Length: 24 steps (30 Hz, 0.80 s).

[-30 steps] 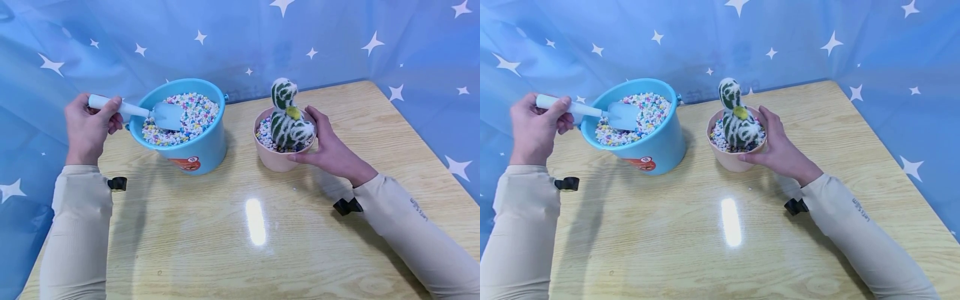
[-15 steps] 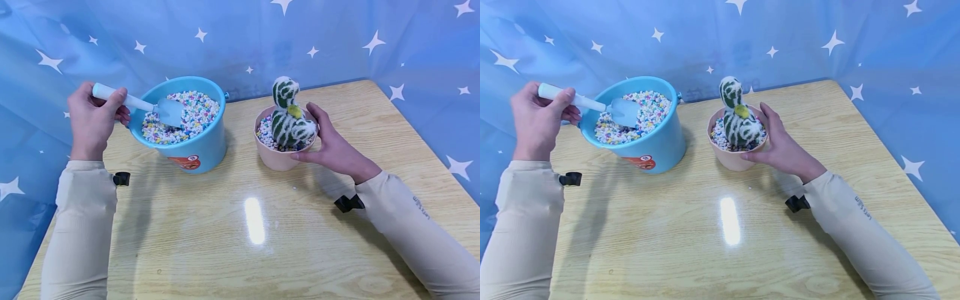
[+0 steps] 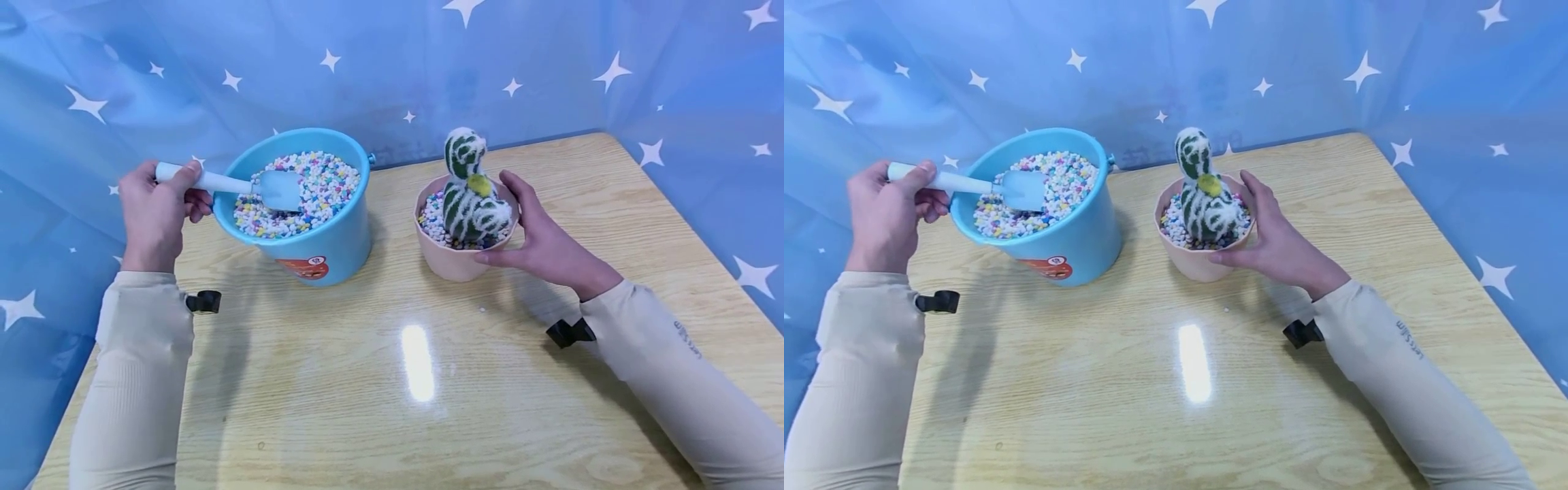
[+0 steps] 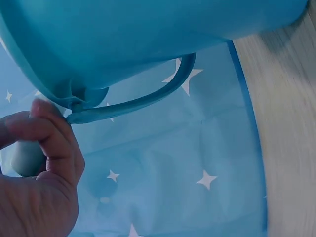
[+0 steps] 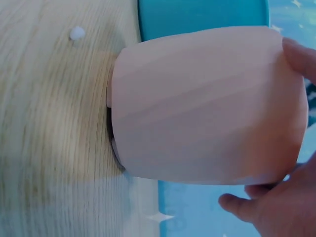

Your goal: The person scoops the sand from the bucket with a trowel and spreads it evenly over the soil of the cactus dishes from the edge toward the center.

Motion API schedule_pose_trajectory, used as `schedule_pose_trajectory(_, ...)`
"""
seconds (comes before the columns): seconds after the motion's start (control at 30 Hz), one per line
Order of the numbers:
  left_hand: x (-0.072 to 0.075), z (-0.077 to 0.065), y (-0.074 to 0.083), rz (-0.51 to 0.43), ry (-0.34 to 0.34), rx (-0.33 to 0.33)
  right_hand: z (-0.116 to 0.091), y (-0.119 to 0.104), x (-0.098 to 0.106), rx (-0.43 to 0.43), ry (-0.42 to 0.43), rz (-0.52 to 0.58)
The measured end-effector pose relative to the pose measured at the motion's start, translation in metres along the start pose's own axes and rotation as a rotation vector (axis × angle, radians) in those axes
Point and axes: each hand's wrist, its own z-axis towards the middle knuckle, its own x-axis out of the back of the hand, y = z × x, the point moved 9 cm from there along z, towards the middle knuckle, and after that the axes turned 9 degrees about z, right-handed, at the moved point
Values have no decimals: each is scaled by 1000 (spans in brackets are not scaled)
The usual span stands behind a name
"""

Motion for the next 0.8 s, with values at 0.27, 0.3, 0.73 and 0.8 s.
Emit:
schedule_pose_trajectory(0.27, 1, 1, -8, -64, -9, 64, 0, 3, 2, -21, 28, -22)
schedule_pose_trajectory(0.3, 2, 1, -9, -77, -10, 70, 0, 3, 1, -25, 31, -21)
schedule_pose_trajectory(0.73, 5, -4, -16, -362, -22, 60, 1, -1, 3, 4, -10, 25)
schedule_pose_trajectory(0.8, 5, -5, -16, -425, -17, 72, 2, -1, 3, -1, -12, 32)
